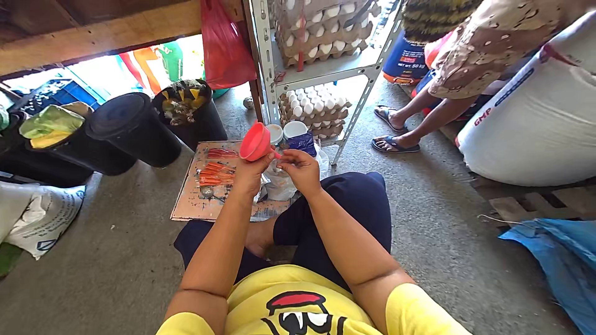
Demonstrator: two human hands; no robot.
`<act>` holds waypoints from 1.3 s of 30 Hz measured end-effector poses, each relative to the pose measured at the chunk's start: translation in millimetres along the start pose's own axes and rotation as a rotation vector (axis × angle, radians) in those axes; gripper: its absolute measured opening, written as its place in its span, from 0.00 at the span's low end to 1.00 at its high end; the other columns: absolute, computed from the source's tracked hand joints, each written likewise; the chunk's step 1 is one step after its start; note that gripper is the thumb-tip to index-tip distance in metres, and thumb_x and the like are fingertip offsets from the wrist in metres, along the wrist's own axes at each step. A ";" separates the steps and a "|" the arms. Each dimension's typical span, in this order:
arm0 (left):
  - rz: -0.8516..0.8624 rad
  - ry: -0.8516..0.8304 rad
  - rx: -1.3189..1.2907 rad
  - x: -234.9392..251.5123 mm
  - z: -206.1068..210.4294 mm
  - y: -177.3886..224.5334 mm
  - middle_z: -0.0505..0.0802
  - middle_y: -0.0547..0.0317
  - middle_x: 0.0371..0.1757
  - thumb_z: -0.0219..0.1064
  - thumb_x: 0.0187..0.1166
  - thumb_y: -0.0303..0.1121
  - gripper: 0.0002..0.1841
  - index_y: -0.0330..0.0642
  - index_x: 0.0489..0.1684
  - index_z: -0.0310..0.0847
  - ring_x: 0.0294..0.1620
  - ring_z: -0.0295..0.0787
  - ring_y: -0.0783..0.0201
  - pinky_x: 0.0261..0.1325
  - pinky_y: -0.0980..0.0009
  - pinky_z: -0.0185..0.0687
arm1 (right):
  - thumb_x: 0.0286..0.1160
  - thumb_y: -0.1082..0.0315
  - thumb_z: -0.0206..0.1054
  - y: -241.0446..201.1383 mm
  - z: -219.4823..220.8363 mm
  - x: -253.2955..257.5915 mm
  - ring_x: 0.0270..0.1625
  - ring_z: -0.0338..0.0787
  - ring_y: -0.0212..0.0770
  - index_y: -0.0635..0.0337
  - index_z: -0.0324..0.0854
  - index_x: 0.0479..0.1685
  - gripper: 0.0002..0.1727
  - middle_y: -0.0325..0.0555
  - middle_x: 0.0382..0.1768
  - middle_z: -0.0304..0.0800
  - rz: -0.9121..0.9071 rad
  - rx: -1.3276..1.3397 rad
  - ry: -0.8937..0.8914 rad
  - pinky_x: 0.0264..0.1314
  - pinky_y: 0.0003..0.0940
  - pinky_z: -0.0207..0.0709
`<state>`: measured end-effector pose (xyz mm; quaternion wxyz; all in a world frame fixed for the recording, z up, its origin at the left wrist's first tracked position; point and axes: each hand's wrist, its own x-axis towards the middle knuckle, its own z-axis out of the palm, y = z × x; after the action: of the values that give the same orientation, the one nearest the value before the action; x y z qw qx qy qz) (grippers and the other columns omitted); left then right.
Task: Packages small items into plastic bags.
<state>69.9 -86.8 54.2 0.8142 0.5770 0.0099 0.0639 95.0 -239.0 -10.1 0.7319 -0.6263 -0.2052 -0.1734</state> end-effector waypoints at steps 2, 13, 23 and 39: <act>0.008 -0.012 0.007 -0.2 -0.6 0.6 0.94 0.50 0.54 0.75 0.69 0.17 0.20 0.36 0.60 0.81 0.49 0.92 0.64 0.49 0.70 0.90 | 0.59 0.82 0.80 0.5 -0.1 -0.1 0.46 0.95 0.32 0.73 0.86 0.56 0.22 0.48 0.47 0.96 0.003 0.010 0.001 0.56 0.29 0.90; 0.028 0.023 -0.001 -0.7 -0.2 5.7 0.94 0.52 0.51 0.73 0.72 0.18 0.16 0.37 0.57 0.82 0.43 0.91 0.67 0.43 0.73 0.88 | 0.60 0.81 0.80 -0.2 -0.2 0.2 0.46 0.95 0.33 0.73 0.86 0.56 0.21 0.49 0.47 0.96 0.014 -0.004 -0.007 0.55 0.30 0.91; -0.097 0.041 -0.019 -1.0 2.0 6.9 0.95 0.53 0.50 0.71 0.76 0.20 0.10 0.38 0.52 0.85 0.41 0.91 0.69 0.41 0.75 0.86 | 0.59 0.81 0.80 -1.1 -0.8 -0.2 0.46 0.95 0.32 0.73 0.86 0.56 0.21 0.48 0.47 0.96 -0.006 -0.001 -0.003 0.56 0.29 0.90; -0.001 -0.004 0.098 4.5 -0.4 0.3 0.94 0.52 0.53 0.77 0.68 0.18 0.21 0.34 0.60 0.81 0.48 0.92 0.66 0.51 0.70 0.89 | 0.59 0.81 0.79 -1.4 -0.5 1.3 0.46 0.94 0.32 0.74 0.85 0.56 0.21 0.49 0.47 0.95 0.031 0.008 -0.016 0.55 0.30 0.90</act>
<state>74.3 -85.9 54.7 0.7848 0.6165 0.0114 0.0618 95.5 -239.7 -8.3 0.7352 -0.6280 -0.2018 -0.1561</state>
